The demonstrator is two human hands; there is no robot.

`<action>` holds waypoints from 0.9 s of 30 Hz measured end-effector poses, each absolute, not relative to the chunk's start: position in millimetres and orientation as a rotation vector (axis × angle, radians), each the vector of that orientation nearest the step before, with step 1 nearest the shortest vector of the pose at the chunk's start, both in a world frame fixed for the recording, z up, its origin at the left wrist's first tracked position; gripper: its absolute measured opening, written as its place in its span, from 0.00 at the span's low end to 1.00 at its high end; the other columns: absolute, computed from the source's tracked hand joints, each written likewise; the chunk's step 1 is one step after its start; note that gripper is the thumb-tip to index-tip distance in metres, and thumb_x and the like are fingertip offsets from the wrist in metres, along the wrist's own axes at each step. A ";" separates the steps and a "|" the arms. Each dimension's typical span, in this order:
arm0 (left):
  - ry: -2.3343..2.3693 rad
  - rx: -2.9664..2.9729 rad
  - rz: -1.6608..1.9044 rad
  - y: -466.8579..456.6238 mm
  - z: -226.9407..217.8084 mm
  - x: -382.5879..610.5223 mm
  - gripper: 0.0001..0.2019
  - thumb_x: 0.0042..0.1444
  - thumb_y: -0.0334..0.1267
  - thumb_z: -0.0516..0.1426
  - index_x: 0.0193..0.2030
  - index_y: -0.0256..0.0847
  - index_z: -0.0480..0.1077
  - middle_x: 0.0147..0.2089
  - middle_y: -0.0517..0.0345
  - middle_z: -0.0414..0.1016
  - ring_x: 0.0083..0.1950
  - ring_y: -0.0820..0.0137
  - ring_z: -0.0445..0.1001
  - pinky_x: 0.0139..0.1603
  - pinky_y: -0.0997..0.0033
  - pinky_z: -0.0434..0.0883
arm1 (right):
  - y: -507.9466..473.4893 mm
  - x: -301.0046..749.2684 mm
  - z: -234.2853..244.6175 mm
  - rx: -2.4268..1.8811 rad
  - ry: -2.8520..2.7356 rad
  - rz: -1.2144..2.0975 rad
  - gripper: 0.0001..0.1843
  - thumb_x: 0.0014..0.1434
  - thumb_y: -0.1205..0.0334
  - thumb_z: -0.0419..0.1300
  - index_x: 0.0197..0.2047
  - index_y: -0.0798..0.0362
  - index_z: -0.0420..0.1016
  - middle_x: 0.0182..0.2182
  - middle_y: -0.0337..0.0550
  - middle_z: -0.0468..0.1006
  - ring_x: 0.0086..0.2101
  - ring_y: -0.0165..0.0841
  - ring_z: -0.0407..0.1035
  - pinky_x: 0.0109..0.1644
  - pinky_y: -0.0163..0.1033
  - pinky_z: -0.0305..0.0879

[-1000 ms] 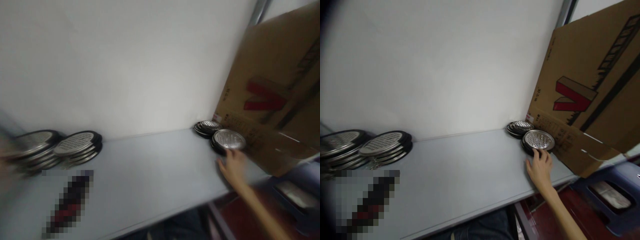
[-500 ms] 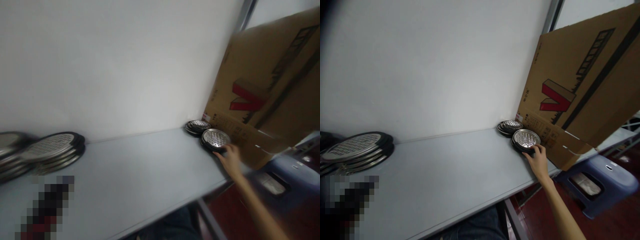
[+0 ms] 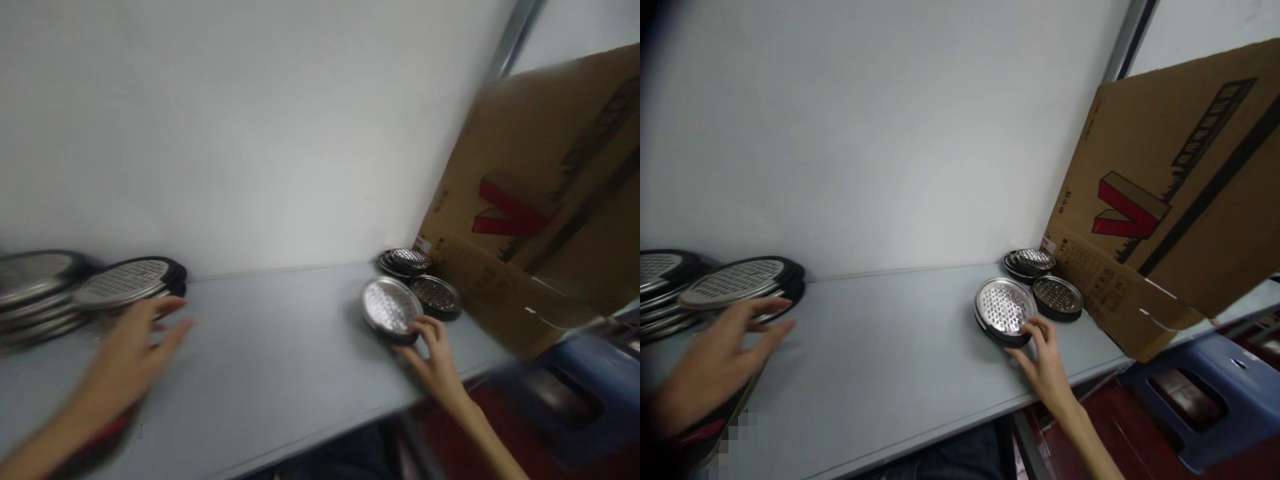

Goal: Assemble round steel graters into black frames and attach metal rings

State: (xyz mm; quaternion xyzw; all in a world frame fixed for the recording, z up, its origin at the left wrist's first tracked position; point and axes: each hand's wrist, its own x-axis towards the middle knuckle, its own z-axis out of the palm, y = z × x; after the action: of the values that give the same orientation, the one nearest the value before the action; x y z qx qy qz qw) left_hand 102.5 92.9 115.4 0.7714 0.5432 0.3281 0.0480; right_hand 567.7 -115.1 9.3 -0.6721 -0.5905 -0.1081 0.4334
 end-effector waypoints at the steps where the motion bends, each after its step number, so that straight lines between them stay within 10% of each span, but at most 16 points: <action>1: 1.517 2.283 0.912 87.1 106.1 119.3 0.28 0.61 0.63 0.50 0.54 0.40 0.68 0.53 0.50 0.76 0.44 0.62 0.79 0.46 0.59 0.78 | -109.7 552.4 10.7 -1.646 -1.516 -0.191 0.16 0.64 0.52 0.64 0.51 0.47 0.68 0.53 0.50 0.65 0.53 0.45 0.67 0.57 0.51 0.69; 13: 1.079 1.834 0.707 40.3 29.5 193.7 0.23 0.60 0.45 0.54 0.61 0.40 0.65 0.54 0.47 0.78 0.37 0.66 0.80 0.41 0.63 0.78 | -69.8 453.0 19.6 -1.341 -2.028 0.413 0.22 0.61 0.74 0.59 0.56 0.46 0.66 0.62 0.50 0.60 0.61 0.41 0.62 0.65 0.45 0.65; 19: 1.217 1.935 0.723 45.7 25.8 192.1 0.22 0.53 0.29 0.51 0.54 0.39 0.72 0.47 0.51 0.80 0.32 0.69 0.77 0.37 0.67 0.76 | -74.0 446.8 12.7 -1.408 -2.043 0.306 0.39 0.61 0.69 0.61 0.71 0.47 0.52 0.65 0.56 0.58 0.64 0.47 0.59 0.67 0.56 0.62; 27: 1.447 2.079 0.739 81.3 35.9 146.7 0.19 0.54 0.29 0.50 0.52 0.38 0.72 0.53 0.48 0.78 0.45 0.62 0.79 0.46 0.63 0.75 | -79.0 463.5 17.8 -1.494 -2.080 0.204 0.18 0.59 0.61 0.65 0.52 0.49 0.71 0.61 0.54 0.66 0.62 0.50 0.61 0.65 0.57 0.64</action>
State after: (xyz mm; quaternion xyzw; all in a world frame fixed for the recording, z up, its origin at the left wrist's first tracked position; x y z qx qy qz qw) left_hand 146.7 81.3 35.9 0.7633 0.5310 0.2711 0.2488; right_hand 463.5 -79.0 17.8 -0.5579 -0.7768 0.0761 0.2822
